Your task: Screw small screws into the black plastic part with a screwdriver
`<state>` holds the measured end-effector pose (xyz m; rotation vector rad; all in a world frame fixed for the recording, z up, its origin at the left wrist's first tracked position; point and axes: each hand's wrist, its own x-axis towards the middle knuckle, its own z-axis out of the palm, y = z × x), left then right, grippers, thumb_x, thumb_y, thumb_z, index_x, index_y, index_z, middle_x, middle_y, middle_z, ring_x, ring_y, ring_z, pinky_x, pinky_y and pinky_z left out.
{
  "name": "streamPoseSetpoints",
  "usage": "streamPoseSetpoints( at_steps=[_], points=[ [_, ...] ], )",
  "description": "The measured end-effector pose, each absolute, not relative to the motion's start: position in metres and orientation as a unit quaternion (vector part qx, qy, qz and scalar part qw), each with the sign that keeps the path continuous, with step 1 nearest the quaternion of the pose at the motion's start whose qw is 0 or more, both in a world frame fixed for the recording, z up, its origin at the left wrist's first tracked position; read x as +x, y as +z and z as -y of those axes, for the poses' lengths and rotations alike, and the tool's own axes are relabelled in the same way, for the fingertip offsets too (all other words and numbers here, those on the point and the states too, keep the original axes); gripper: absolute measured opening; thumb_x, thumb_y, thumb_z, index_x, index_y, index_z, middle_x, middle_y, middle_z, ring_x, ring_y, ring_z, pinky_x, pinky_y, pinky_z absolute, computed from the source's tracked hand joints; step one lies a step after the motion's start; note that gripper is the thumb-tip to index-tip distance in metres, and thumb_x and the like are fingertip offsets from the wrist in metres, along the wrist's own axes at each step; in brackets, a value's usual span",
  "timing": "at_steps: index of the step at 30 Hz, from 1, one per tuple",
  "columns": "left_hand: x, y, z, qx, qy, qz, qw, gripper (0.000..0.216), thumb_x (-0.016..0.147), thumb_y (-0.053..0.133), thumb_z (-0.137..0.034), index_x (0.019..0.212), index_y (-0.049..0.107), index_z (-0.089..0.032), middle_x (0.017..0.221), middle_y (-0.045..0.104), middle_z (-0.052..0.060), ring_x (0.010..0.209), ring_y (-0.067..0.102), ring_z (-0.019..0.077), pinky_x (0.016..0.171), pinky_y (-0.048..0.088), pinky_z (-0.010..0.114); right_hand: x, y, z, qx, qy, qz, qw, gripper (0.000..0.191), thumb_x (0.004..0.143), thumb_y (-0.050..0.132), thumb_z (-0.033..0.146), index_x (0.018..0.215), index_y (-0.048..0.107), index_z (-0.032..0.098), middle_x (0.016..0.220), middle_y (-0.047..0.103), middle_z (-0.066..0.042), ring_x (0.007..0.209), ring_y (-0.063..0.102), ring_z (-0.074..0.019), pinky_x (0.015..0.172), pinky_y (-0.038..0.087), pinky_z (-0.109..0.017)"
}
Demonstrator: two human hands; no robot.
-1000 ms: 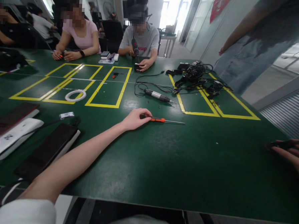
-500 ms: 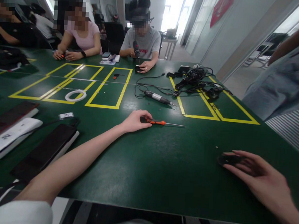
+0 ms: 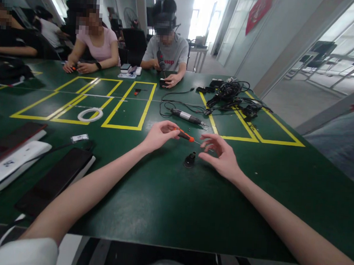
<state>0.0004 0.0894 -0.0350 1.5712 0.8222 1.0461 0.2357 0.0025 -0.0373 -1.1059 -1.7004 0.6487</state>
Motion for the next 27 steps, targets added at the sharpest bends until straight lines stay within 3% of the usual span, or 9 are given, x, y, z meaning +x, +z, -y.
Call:
streamPoseSetpoints(
  at_steps=[1,4,6,9,11,15,17,21,27],
  points=[
    [0.002,-0.03,-0.088,0.645,0.453,-0.333,0.517,0.029,0.08,0.078,-0.033,0.097,0.067,-0.013,0.09,0.077,0.006,0.075,0.075,0.0164,0.081,0.061,0.033,0.238,-0.031,-0.008,-0.456,0.212,0.725,0.471,0.043,0.085,0.078,0.043,0.122,0.066,0.024,0.121,0.069,-0.012,0.09,0.069,-0.0228,0.073,0.059,-0.038],
    [0.007,-0.013,-0.079,0.653,0.471,-0.298,0.513,0.033,0.08,0.081,-0.036,0.099,0.066,-0.014,0.091,0.076,0.006,0.08,0.076,0.0178,0.08,0.062,0.032,0.239,-0.01,-0.026,-0.438,0.069,0.812,0.38,0.041,0.086,0.077,0.04,0.123,0.068,0.023,0.114,0.072,-0.012,0.085,0.066,-0.0249,0.075,0.055,-0.04],
    [0.009,-0.002,-0.072,0.667,0.472,-0.273,0.508,0.035,0.081,0.081,-0.038,0.102,0.066,-0.015,0.097,0.075,0.006,0.085,0.077,0.0185,0.082,0.062,0.033,0.236,0.003,-0.036,-0.424,0.0,0.84,0.337,0.018,0.092,0.069,0.033,0.107,0.073,0.024,0.098,0.075,-0.01,0.085,0.066,-0.0264,0.076,0.052,-0.039],
    [0.008,0.009,-0.063,0.681,0.468,-0.244,0.508,0.04,0.083,0.08,-0.036,0.114,0.065,-0.017,0.11,0.075,0.007,0.094,0.076,0.0199,0.087,0.062,0.033,0.236,0.017,-0.042,-0.427,-0.036,0.84,0.333,0.011,0.093,0.064,0.029,0.091,0.072,0.022,0.086,0.074,-0.009,0.078,0.064,-0.0246,0.069,0.047,-0.036],
    [0.005,0.013,-0.06,0.7,0.441,-0.223,0.516,0.051,0.085,0.077,-0.03,0.132,0.059,-0.021,0.121,0.073,0.009,0.103,0.075,0.0216,0.092,0.06,0.036,0.239,0.025,-0.038,-0.452,-0.005,0.809,0.376,0.012,0.092,0.066,0.031,0.088,0.072,0.021,0.076,0.07,-0.005,0.066,0.059,-0.0203,0.064,0.044,-0.034],
    [0.003,0.005,-0.059,0.797,0.294,-0.198,0.489,0.04,0.084,0.071,-0.017,0.124,0.068,-0.02,0.13,0.072,0.009,0.125,0.067,0.025,0.108,0.052,0.042,0.246,0.038,-0.017,-0.494,0.157,0.682,0.515,0.026,0.094,0.069,0.045,0.082,0.069,0.021,0.06,0.058,0.002,0.051,0.049,-0.0138,0.051,0.038,-0.029],
    [0.005,-0.004,-0.058,0.833,0.223,-0.184,0.472,0.05,0.078,0.072,-0.01,0.126,0.069,-0.021,0.134,0.071,0.008,0.126,0.066,0.0243,0.109,0.05,0.042,0.242,0.04,-0.005,-0.454,0.259,0.648,0.554,0.034,0.097,0.063,0.055,0.09,0.068,0.021,0.058,0.057,0.003,0.048,0.048,-0.0125,0.047,0.038,-0.027],
    [0.008,-0.017,-0.056,0.836,0.155,-0.189,0.492,0.031,0.084,0.071,-0.015,0.115,0.073,-0.017,0.114,0.077,0.007,0.101,0.072,0.0181,0.093,0.055,0.032,0.221,0.041,0.009,-0.387,0.368,0.659,0.529,0.041,0.093,0.067,0.061,0.102,0.064,0.021,0.061,0.06,0.005,0.048,0.052,-0.0113,0.047,0.043,-0.026],
    [0.003,-0.012,-0.062,0.853,0.15,-0.213,0.452,0.024,0.077,0.084,-0.023,0.098,0.074,-0.016,0.091,0.075,0.002,0.081,0.068,0.0159,0.078,0.054,0.029,0.195,0.043,0.007,-0.361,0.342,0.747,0.442,0.029,0.094,0.068,0.047,0.097,0.062,0.019,0.075,0.063,0.001,0.062,0.059,-0.0129,0.06,0.05,-0.028]
  ],
)
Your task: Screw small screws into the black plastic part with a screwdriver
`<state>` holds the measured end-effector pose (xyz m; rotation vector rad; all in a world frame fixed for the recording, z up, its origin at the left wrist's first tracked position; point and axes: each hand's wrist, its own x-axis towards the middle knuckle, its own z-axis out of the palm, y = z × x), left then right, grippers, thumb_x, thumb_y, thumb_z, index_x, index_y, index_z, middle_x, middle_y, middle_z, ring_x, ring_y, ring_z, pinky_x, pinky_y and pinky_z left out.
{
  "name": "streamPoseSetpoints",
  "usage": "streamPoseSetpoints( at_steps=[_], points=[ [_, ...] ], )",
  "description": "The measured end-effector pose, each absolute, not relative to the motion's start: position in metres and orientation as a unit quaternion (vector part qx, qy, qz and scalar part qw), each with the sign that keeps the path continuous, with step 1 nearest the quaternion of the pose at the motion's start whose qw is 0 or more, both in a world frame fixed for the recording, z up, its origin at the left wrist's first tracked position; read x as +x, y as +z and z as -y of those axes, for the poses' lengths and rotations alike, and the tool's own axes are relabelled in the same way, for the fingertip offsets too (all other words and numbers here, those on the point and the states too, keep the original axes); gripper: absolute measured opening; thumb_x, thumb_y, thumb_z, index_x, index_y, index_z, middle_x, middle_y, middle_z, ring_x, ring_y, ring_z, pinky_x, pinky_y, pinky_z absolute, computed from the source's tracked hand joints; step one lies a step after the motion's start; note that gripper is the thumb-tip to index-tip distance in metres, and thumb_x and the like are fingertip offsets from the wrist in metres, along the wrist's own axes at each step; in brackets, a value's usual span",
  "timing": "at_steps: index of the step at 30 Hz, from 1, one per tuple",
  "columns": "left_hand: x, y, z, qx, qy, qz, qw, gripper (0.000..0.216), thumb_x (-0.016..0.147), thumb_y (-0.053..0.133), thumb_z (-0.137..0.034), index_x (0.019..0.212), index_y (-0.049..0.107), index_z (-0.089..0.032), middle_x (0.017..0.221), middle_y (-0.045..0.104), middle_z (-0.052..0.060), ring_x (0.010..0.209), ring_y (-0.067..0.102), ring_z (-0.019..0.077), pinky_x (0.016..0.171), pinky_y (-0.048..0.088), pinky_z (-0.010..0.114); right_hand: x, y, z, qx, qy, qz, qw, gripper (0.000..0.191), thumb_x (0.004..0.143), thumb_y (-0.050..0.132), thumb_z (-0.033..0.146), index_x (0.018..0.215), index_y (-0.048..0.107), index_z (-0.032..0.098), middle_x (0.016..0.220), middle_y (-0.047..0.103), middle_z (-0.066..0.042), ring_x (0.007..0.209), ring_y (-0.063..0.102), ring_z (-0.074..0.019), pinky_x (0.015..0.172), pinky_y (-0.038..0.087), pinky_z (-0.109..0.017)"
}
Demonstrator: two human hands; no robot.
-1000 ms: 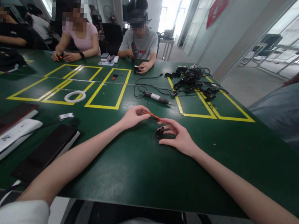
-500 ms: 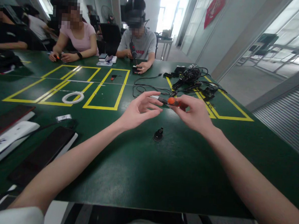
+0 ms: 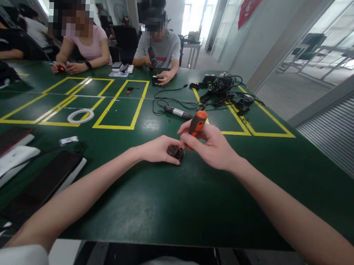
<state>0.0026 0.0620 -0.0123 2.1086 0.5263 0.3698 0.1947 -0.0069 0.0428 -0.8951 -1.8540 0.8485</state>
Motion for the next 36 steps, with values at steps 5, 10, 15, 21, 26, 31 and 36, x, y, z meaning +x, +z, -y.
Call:
streamPoseSetpoints(
  at_steps=[5,10,15,21,26,31,36],
  points=[
    [-0.001,-0.009,-0.064,0.869,0.142,-0.206,0.428,0.021,0.075,0.085,-0.023,0.091,0.073,-0.018,0.086,0.074,0.0,0.076,0.067,0.0152,0.075,0.053,0.028,0.194,0.039,0.002,-0.363,0.327,0.76,0.429,0.013,0.097,0.061,0.031,0.094,0.061,0.019,0.075,0.063,0.0,0.064,0.06,-0.0136,0.064,0.05,-0.029],
    [0.001,-0.004,-0.061,0.885,0.124,-0.221,0.391,0.022,0.075,0.086,-0.024,0.091,0.073,-0.017,0.087,0.075,0.001,0.077,0.068,0.0169,0.074,0.052,0.029,0.196,0.039,0.002,-0.365,0.325,0.766,0.418,0.012,0.097,0.06,0.03,0.093,0.062,0.019,0.074,0.065,0.0,0.061,0.059,-0.0129,0.062,0.051,-0.028],
    [0.0,0.004,-0.06,0.897,0.1,-0.237,0.359,0.024,0.071,0.088,-0.022,0.09,0.074,-0.017,0.086,0.075,0.002,0.077,0.068,0.0187,0.072,0.051,0.029,0.198,0.046,0.003,-0.372,0.274,0.789,0.405,0.018,0.092,0.069,0.036,0.087,0.066,0.019,0.081,0.069,-0.003,0.067,0.061,-0.0157,0.062,0.051,-0.029],
    [-0.01,0.008,-0.068,0.86,0.086,-0.228,0.448,0.016,0.074,0.084,-0.019,0.088,0.076,-0.017,0.077,0.075,0.0,0.067,0.069,0.0141,0.064,0.051,0.024,0.199,0.048,0.006,-0.388,0.273,0.799,0.368,0.026,0.094,0.069,0.044,0.089,0.069,0.018,0.068,0.063,0.0,0.056,0.052,-0.0126,0.053,0.042,-0.026],
    [-0.012,-0.008,-0.077,0.783,0.073,-0.239,0.57,0.029,0.069,0.09,-0.026,0.091,0.075,-0.015,0.072,0.075,0.001,0.062,0.07,0.0137,0.057,0.052,0.022,0.196,0.044,0.007,-0.389,0.311,0.76,0.416,0.032,0.085,0.079,0.047,0.087,0.061,0.021,0.076,0.061,0.0,0.063,0.056,-0.014,0.056,0.048,-0.027],
    [-0.011,-0.027,-0.081,0.672,0.056,-0.237,0.699,0.044,0.064,0.095,-0.028,0.097,0.071,-0.013,0.085,0.079,0.006,0.07,0.077,0.018,0.062,0.06,0.027,0.197,0.049,0.007,-0.377,0.373,0.743,0.408,0.031,0.081,0.083,0.043,0.08,0.063,0.019,0.08,0.064,-0.001,0.065,0.06,-0.0137,0.058,0.051,-0.027],
    [-0.012,-0.034,-0.081,0.623,0.071,-0.252,0.737,0.048,0.056,0.099,-0.025,0.089,0.066,-0.013,0.087,0.08,0.007,0.071,0.079,0.0186,0.062,0.061,0.026,0.197,0.053,0.007,-0.351,0.481,0.702,0.39,0.026,0.085,0.079,0.04,0.092,0.067,0.018,0.08,0.068,-0.002,0.062,0.063,-0.0134,0.059,0.056,-0.028]
  ],
)
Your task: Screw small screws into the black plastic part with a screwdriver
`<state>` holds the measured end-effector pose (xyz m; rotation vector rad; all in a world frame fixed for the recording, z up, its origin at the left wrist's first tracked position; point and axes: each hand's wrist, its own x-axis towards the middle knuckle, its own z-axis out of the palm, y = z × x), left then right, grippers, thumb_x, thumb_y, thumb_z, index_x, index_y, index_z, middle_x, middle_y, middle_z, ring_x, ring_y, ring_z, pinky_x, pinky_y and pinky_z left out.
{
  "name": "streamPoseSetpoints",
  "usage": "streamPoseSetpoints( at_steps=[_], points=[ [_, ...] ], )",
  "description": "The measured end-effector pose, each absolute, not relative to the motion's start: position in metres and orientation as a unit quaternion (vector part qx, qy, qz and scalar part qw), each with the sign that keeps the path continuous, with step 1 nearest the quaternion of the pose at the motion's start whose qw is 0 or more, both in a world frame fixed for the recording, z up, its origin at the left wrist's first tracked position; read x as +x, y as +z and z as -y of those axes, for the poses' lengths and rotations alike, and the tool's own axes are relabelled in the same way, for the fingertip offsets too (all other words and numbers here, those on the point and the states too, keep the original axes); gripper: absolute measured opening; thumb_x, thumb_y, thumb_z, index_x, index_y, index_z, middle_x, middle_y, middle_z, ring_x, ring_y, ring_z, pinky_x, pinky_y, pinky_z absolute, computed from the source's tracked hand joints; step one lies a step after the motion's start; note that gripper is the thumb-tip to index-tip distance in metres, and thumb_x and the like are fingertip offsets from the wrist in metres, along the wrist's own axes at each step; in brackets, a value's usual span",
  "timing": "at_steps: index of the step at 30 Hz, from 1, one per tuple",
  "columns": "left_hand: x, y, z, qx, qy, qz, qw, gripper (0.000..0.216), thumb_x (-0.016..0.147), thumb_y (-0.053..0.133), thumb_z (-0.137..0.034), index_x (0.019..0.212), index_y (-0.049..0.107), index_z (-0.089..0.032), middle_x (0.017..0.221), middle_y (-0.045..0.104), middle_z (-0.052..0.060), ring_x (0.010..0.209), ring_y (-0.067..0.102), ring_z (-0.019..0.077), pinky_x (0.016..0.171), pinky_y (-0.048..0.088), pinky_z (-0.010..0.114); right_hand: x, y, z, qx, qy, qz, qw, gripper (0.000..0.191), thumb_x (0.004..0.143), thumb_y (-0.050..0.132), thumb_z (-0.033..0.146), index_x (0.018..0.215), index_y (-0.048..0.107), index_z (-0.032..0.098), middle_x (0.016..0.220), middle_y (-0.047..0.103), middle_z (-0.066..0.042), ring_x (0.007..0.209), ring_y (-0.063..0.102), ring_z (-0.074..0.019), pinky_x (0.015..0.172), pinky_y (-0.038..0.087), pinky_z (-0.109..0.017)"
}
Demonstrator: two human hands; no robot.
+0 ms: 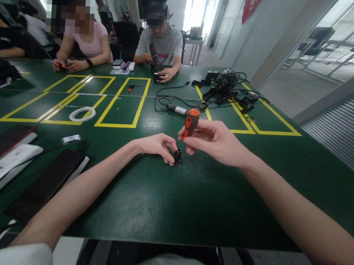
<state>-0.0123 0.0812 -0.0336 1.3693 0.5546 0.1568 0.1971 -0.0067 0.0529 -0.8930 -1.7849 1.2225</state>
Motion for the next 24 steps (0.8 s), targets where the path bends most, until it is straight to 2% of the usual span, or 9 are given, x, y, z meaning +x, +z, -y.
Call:
streamPoseSetpoints(
  at_steps=[4,9,14,19,24],
  points=[
    [-0.013,-0.034,-0.08,0.625,0.077,-0.258,0.732,0.047,0.055,0.099,-0.023,0.087,0.067,-0.013,0.081,0.079,0.005,0.069,0.078,0.0176,0.064,0.061,0.026,0.195,0.051,0.007,-0.336,0.508,0.68,0.407,0.024,0.083,0.079,0.03,0.095,0.063,0.018,0.087,0.069,-0.002,0.061,0.063,-0.0115,0.06,0.056,-0.027],
    [-0.009,-0.036,-0.079,0.661,0.092,-0.273,0.693,0.048,0.058,0.097,-0.021,0.096,0.068,-0.011,0.075,0.078,0.005,0.064,0.075,0.0136,0.063,0.058,0.022,0.194,0.048,0.006,-0.368,0.466,0.69,0.414,0.029,0.075,0.085,0.03,0.087,0.062,0.017,0.077,0.063,0.001,0.061,0.058,-0.0108,0.055,0.05,-0.024],
    [-0.006,-0.037,-0.076,0.667,0.109,-0.277,0.683,0.046,0.059,0.097,-0.022,0.091,0.066,-0.011,0.068,0.076,0.003,0.061,0.073,0.0124,0.061,0.055,0.02,0.197,0.045,0.003,-0.389,0.36,0.745,0.404,0.015,0.085,0.073,0.031,0.087,0.066,0.017,0.077,0.065,-0.001,0.063,0.058,-0.0131,0.06,0.05,-0.027],
    [-0.004,-0.038,-0.074,0.662,0.141,-0.288,0.677,0.044,0.06,0.096,-0.02,0.086,0.062,-0.012,0.067,0.076,0.003,0.061,0.073,0.0121,0.063,0.055,0.02,0.203,0.045,-0.001,-0.433,0.233,0.793,0.359,0.01,0.085,0.068,0.026,0.082,0.067,0.016,0.075,0.067,-0.004,0.064,0.061,-0.0165,0.062,0.048,-0.03],
    [-0.004,-0.039,-0.075,0.652,0.139,-0.293,0.685,0.042,0.059,0.096,-0.019,0.082,0.061,-0.012,0.068,0.076,0.003,0.062,0.074,0.0118,0.064,0.056,0.021,0.206,0.048,-0.001,-0.437,0.243,0.804,0.32,0.012,0.085,0.064,0.027,0.089,0.067,0.016,0.074,0.067,-0.004,0.061,0.06,-0.0163,0.059,0.046,-0.029]
  ],
)
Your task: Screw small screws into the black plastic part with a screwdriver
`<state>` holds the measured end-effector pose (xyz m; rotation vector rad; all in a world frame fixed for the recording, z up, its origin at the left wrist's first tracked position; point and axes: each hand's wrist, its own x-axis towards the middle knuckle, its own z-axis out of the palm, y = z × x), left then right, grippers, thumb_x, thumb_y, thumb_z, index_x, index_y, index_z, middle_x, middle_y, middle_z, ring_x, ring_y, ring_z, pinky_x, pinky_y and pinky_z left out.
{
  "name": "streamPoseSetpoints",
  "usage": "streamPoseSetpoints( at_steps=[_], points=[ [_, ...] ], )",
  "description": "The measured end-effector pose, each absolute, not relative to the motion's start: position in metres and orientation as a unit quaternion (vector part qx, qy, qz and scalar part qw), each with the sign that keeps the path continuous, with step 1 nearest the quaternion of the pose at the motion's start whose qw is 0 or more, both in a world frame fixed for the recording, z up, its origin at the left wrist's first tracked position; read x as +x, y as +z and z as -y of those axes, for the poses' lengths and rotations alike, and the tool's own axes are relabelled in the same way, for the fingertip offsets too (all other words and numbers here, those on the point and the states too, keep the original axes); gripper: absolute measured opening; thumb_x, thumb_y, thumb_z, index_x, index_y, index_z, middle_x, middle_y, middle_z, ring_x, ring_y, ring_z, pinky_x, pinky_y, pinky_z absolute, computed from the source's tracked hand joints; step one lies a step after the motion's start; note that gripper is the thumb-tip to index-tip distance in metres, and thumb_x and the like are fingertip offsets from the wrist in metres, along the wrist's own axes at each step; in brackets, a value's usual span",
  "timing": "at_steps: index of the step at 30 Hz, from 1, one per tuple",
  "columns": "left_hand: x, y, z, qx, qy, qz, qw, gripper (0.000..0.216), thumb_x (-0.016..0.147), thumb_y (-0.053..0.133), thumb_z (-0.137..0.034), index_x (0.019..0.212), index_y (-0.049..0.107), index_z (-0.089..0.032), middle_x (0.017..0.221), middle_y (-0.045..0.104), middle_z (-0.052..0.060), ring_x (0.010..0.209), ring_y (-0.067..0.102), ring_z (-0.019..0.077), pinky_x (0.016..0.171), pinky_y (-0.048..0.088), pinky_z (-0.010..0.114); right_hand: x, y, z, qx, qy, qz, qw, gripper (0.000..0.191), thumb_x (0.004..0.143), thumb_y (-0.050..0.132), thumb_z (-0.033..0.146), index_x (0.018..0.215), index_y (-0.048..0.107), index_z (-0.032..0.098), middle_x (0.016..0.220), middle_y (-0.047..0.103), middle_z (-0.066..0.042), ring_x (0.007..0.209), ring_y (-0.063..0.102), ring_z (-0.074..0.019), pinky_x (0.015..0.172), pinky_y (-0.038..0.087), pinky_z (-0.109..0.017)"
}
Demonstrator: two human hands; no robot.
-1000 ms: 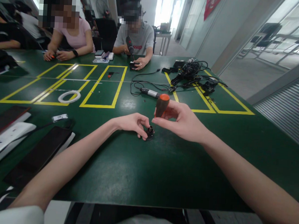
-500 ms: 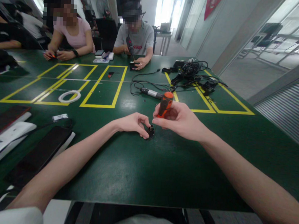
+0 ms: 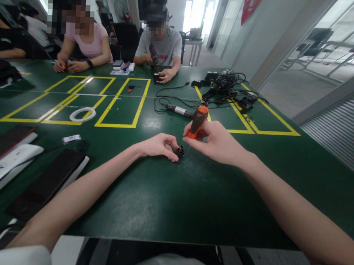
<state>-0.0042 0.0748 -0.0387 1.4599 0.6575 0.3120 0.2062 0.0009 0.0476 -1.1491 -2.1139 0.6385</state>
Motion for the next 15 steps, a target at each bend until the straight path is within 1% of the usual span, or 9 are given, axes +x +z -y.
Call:
streamPoseSetpoints(
  at_steps=[4,9,13,15],
  points=[
    [-0.0046,-0.0376,-0.0762,0.64,0.14,-0.291,0.697,0.042,0.057,0.097,-0.018,0.085,0.065,-0.011,0.076,0.079,0.005,0.065,0.075,0.0124,0.065,0.057,0.021,0.2052,0.0504,0.0012,-0.424,0.264,0.809,0.311,0.008,0.082,0.063,0.025,0.086,0.063,0.017,0.078,0.067,-0.005,0.064,0.06,-0.0162,0.06,0.048,-0.029],
    [-0.0069,-0.0401,-0.0799,0.628,0.138,-0.273,0.716,0.046,0.058,0.097,-0.018,0.096,0.072,-0.011,0.09,0.08,0.008,0.07,0.077,0.0153,0.068,0.059,0.025,0.2045,0.0524,0.0015,-0.436,0.28,0.799,0.306,0.007,0.077,0.062,0.02,0.083,0.058,0.018,0.08,0.063,-0.004,0.067,0.058,-0.017,0.063,0.047,-0.03],
    [-0.0083,-0.0428,-0.0823,0.625,0.128,-0.27,0.721,0.044,0.063,0.095,-0.019,0.101,0.075,-0.01,0.091,0.08,0.01,0.072,0.077,0.015,0.072,0.059,0.026,0.2039,0.0541,0.0028,-0.445,0.304,0.788,0.298,0.014,0.072,0.059,0.014,0.085,0.056,0.019,0.075,0.058,-0.001,0.065,0.052,-0.0155,0.062,0.043,-0.029],
    [-0.008,-0.0426,-0.0822,0.616,0.132,-0.266,0.73,0.049,0.062,0.095,-0.018,0.106,0.074,-0.01,0.094,0.08,0.01,0.072,0.077,0.0155,0.073,0.06,0.027,0.2036,0.0542,0.0038,-0.45,0.304,0.788,0.29,0.016,0.071,0.058,0.012,0.085,0.056,0.02,0.072,0.055,0.001,0.062,0.049,-0.0146,0.06,0.04,-0.029]
  ],
)
